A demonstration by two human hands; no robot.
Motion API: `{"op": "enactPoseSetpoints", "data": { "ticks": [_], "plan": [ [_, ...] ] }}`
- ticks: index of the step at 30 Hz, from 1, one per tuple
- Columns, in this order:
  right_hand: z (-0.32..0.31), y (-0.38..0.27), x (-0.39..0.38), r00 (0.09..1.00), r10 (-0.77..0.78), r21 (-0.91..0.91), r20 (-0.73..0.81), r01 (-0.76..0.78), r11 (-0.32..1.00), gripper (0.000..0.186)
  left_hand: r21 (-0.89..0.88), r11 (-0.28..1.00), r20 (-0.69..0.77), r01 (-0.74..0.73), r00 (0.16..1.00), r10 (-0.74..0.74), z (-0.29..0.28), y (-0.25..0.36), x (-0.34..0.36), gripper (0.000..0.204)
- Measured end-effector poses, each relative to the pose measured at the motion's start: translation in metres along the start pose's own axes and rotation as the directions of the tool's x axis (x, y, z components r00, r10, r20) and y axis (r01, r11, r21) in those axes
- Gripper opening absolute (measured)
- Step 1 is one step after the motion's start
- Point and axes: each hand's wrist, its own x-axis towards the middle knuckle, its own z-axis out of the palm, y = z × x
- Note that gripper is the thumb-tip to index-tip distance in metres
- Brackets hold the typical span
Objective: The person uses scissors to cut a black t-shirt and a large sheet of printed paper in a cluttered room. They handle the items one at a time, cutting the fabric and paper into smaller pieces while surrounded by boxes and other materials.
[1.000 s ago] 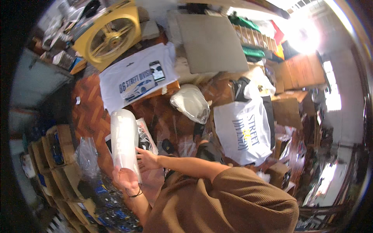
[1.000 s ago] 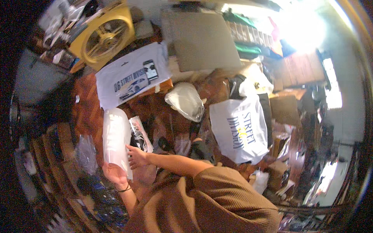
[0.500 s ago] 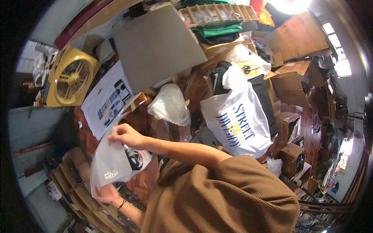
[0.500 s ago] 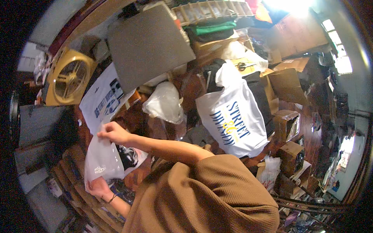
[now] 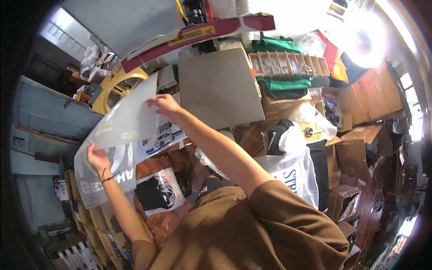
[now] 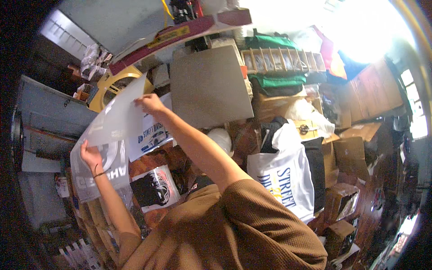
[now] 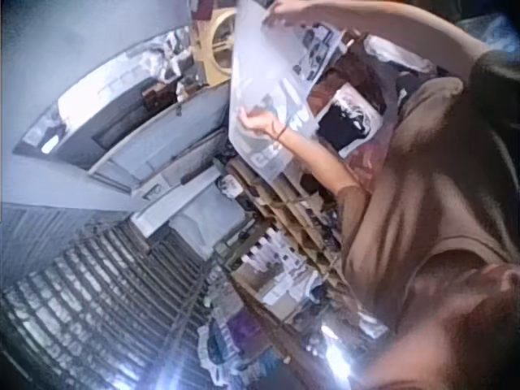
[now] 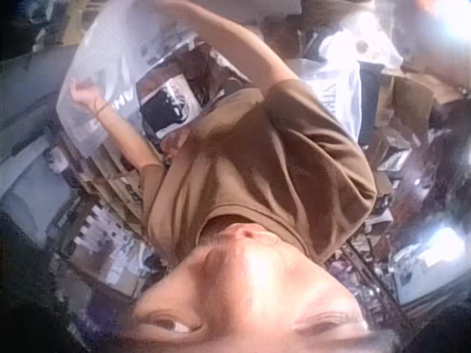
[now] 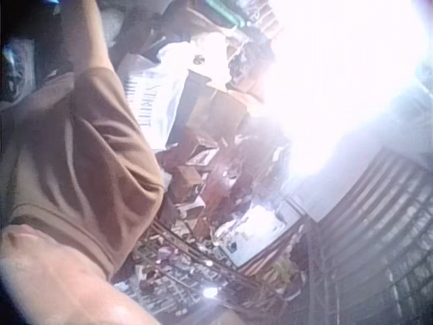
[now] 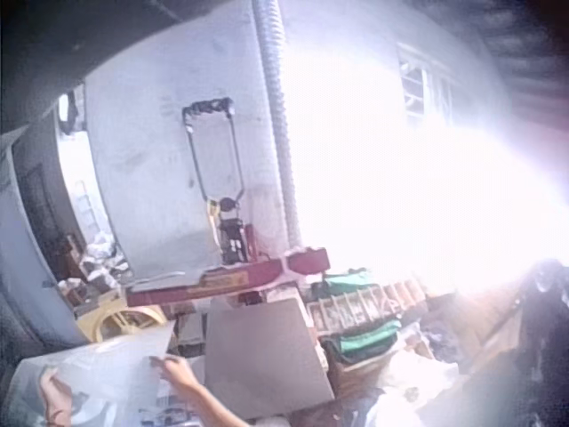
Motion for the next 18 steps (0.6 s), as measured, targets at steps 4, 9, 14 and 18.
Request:
{"op": "enactPoseSetpoints", "data": {
  "ticks": [4,9,14,18],
  "plan": [
    [-0.041,-0.03,-0.022,0.988,-0.138,0.051,-0.062,0.141,0.989,0.024,-0.139,0.988,0.104,-0.07,0.991,0.084,0.02,-0.059,0.002,0.008],
    [-0.151,-0.025,-0.089,0.864,-0.223,-0.177,-0.451,0.159,0.971,0.025,0.338,0.93,0.41,-0.143,0.912,-0.009,0.095,-0.177,-0.106,0.018],
    [-0.293,0.006,-0.177,0.611,-0.361,-0.525,-0.705,-0.106,0.845,0.028,0.29,0.818,0.475,0.496,0.668,-0.573,0.179,-0.254,-0.191,0.02],
    [-0.316,-0.003,-0.21,0.536,-0.465,-0.679,-0.705,-0.318,0.662,0.025,0.397,0.697,0.485,0.596,0.508,-0.711,0.192,-0.284,-0.231,0.023]
  ]
}}
